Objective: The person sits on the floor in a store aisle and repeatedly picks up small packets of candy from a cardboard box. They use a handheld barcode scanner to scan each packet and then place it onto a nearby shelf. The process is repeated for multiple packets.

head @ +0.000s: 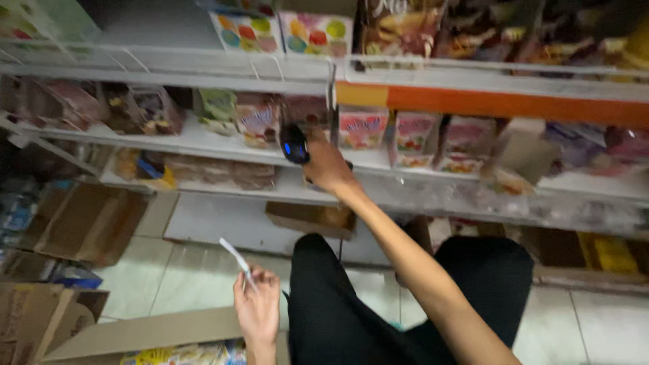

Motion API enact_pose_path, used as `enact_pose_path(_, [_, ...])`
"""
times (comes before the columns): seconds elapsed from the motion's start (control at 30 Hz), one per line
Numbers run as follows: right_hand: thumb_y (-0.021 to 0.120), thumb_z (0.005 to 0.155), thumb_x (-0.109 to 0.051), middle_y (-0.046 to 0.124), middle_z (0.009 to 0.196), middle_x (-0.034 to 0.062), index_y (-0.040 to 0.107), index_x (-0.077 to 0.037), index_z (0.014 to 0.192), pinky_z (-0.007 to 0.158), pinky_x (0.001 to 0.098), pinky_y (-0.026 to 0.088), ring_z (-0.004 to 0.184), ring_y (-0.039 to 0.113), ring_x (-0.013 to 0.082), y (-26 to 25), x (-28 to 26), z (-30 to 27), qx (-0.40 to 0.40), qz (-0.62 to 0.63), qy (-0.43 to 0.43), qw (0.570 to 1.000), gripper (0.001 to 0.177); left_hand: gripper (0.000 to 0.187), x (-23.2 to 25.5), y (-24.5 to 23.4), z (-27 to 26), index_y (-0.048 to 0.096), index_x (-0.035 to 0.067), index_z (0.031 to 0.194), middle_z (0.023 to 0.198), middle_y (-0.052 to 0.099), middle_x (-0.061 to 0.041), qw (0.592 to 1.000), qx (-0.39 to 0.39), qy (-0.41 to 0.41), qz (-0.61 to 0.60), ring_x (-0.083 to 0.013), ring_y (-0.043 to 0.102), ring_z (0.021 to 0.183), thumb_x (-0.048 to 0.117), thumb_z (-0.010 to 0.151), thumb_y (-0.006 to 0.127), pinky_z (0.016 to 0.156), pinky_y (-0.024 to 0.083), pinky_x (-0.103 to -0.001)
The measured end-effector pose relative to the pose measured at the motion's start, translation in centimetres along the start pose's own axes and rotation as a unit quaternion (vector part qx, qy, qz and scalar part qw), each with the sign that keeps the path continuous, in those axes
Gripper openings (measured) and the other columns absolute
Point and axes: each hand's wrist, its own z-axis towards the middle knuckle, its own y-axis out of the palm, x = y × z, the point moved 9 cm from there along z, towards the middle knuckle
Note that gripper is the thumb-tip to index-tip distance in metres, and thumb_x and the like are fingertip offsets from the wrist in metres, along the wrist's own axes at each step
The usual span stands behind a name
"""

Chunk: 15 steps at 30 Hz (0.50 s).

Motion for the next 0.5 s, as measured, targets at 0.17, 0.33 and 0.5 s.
enact_pose_path(0.17, [0.066,0.069,0.005,0.05,0.136,0.0361,0.054,0.01,0.129,0.105,0.0537,0.039,0.128,0.046,0.0524,-6.4,-5.1,-5.7,0.189,0.018,-0.154,0.97,0.061,0.052,-0.2,1.2,-0.1,0.057,0.004,0.132,0.114,0.066,-0.012,0.988,0.07,0.013,0.135,-0.0274,0.06,0.105,0.04,0.095,0.06,0.097,0.046,-0.044])
enact_pose_path(0.33, [0.065,0.065,-0.002,0.057,0.115,0.0249,0.057,0.004,0.118,0.088,0.0512,0.047,0.109,0.056,0.0476,-7.9,-5.4,-17.2,-0.021,0.051,-0.103,0.993,0.054,0.068,1.7,6.5,-3.5,0.047,0.009,0.145,0.133,0.063,-0.009,0.935,0.051,0.106,0.336,-0.0231,0.061,0.12,0.036,0.086,0.068,0.102,0.047,-0.043])
enact_pose_path(0.5, [0.078,0.08,-0.018,0.063,0.11,0.0177,0.063,-0.001,0.112,0.086,0.0465,0.052,0.101,0.064,0.0399,-8.1,-5.2,-27.0,-0.164,0.049,-0.092,0.981,0.039,0.055,-3.5,10.7,-4.6,0.061,-0.001,0.127,0.112,0.072,-0.011,0.724,-0.053,0.024,0.688,-0.0173,0.072,0.1,0.001,0.078,0.086,0.09,0.058,-0.035])
